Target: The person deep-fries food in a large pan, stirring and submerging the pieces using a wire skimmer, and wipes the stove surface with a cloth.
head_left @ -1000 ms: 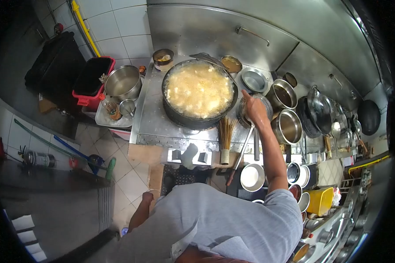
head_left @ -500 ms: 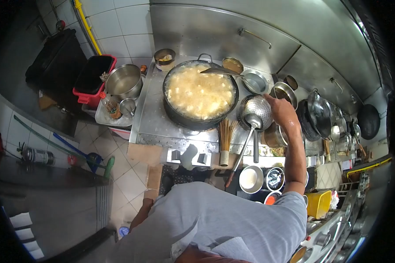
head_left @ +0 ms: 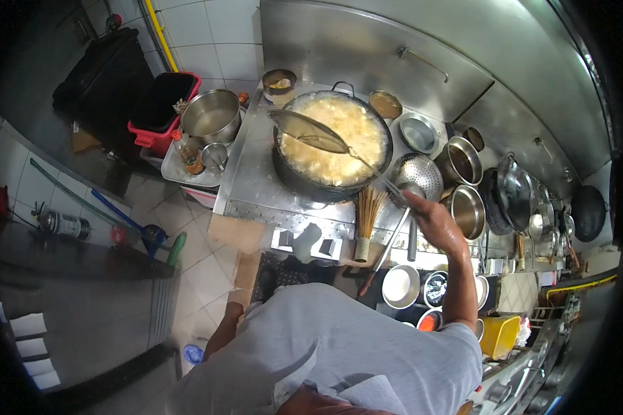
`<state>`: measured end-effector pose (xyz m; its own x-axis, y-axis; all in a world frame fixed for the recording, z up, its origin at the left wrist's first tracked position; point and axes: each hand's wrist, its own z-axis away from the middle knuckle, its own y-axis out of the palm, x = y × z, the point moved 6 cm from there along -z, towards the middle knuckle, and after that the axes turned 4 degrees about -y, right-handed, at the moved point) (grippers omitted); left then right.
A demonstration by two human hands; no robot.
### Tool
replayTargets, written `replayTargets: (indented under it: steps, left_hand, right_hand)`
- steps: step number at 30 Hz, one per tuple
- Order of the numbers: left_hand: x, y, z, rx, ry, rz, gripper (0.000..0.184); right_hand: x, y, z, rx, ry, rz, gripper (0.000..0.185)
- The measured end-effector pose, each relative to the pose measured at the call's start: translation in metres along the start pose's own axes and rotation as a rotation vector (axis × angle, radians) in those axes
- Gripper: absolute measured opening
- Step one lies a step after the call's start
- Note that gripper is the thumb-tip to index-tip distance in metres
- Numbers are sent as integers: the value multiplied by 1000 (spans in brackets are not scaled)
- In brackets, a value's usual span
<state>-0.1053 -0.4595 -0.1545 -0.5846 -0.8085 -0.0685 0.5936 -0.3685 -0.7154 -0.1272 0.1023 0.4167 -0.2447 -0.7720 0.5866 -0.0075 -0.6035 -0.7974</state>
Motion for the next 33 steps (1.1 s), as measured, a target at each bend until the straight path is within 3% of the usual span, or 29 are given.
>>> replayTargets:
  steps: [4, 7, 14, 18, 28, 32, 33]
  left_hand:
    - [2, 12, 6, 28, -20, 3, 16]
    - [2, 15, 7, 42, -21, 4, 16]
    - [2, 12, 4, 52, -30, 1, 16]
    - [3, 10, 0, 45, -40, 4, 16]
    - [2, 8, -10, 17, -64, 10, 16]
    - [3, 8, -12, 15, -77, 12, 16]
    - [3, 8, -13, 12, -84, 15, 16]
  right_hand:
    - [-9, 44, 0, -22, -40, -41, 51]
    - [-15, 76, -5, -21, 92, -100, 51]
    - [5, 117, -10, -145, 42, -106, 52]
    - [4, 139, -18, -147, 133, -177, 52]
    - [1, 177, -64, -230, 84, -317, 55]
    - [-3, 165, -72, -342, -27, -391, 52]
    - [2, 155, -66, -278, 38, -417, 52]
